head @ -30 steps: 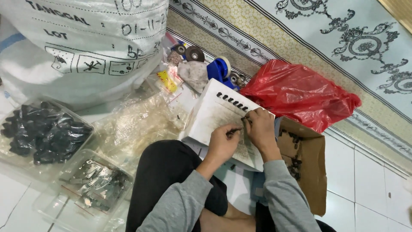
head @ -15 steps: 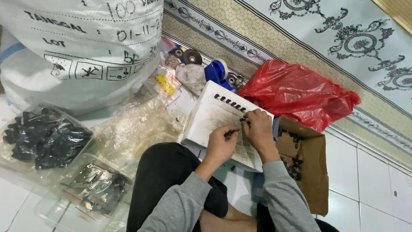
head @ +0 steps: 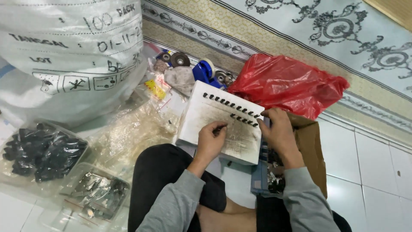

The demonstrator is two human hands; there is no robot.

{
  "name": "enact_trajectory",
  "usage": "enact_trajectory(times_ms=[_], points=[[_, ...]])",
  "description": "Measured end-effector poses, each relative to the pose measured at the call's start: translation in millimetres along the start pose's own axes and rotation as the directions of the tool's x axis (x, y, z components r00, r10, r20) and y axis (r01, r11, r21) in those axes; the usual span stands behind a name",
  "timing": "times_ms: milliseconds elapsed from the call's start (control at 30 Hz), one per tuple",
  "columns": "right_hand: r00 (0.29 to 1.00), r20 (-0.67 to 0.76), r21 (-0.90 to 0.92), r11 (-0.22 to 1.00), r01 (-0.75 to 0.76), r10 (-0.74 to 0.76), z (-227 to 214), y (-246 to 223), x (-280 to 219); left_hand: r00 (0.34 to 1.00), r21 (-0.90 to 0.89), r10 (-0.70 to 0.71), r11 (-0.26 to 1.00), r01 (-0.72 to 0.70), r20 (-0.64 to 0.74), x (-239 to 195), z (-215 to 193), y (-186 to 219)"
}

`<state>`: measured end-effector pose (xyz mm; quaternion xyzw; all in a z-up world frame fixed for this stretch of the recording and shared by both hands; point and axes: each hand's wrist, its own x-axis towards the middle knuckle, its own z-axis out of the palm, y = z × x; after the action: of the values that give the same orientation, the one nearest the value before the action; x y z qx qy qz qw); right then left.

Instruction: The person sits on the floor and repeatedly picks small dark components from a cardboard box, places them on a white board, and then returns them to the box. The person handles the components one at a time throughout the clip.

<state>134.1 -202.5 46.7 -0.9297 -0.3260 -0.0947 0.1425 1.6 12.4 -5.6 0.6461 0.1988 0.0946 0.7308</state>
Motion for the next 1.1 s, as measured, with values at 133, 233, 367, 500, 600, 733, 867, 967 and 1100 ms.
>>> enact_trajectory(times_ms=[133,233,367,500,600,733,867,967,1100], points=[[0.998,-0.004,-0.038,0.997,-0.071,0.07,-52.8,26.3,-44.3,0.998,0.036,0.062,0.997,-0.062,0.003,-8.8,-2.4,6.8],[0.945,0.086,-0.111,0.945,-0.306,0.316,-87.8,44.0,-77.9,0.996,0.077,0.095,0.993,-0.094,-0.004,-15.2,0.4,6.9],[0.767,0.196,-0.212,0.79,-0.575,0.611,-83.4,88.3,-145.4,0.98,0.19,0.199,0.962,-0.197,0.009,-15.7,5.2,-26.4],[0.464,0.46,-0.168,0.587,-0.792,0.757,-45.3,109.6,-202.3,0.916,0.357,0.395,0.849,-0.391,0.063,-31.8,20.7,-23.4],[0.424,0.645,0.009,0.548,-0.836,0.636,-43.5,110.0,-191.2,0.892,0.352,0.411,0.819,-0.453,0.191,-50.4,46.4,-6.6],[0.545,0.543,0.185,0.541,-0.82,0.639,-31.7,124.5,-175.0,0.79,0.419,0.496,0.671,-0.612,0.359,-67.6,102.4,5.3],[0.543,0.535,0.16,0.553,-0.818,0.647,-33.7,134.5,-174.1,0.69,0.456,0.427,0.531,-0.714,0.584,-58.0,155.5,2.5],[0.526,0.547,0.162,0.534,-0.83,0.651,-46.4,143.2,-173.1,0.644,0.505,0.292,0.427,-0.75,0.707,-26.0,201.7,-30.8],[0.493,0.547,0.218,0.453,-0.864,0.677,-42.8,170.1,-176.4,0.584,0.547,0.135,0.234,-0.804,0.8,38.9,251.6,-125.4]])
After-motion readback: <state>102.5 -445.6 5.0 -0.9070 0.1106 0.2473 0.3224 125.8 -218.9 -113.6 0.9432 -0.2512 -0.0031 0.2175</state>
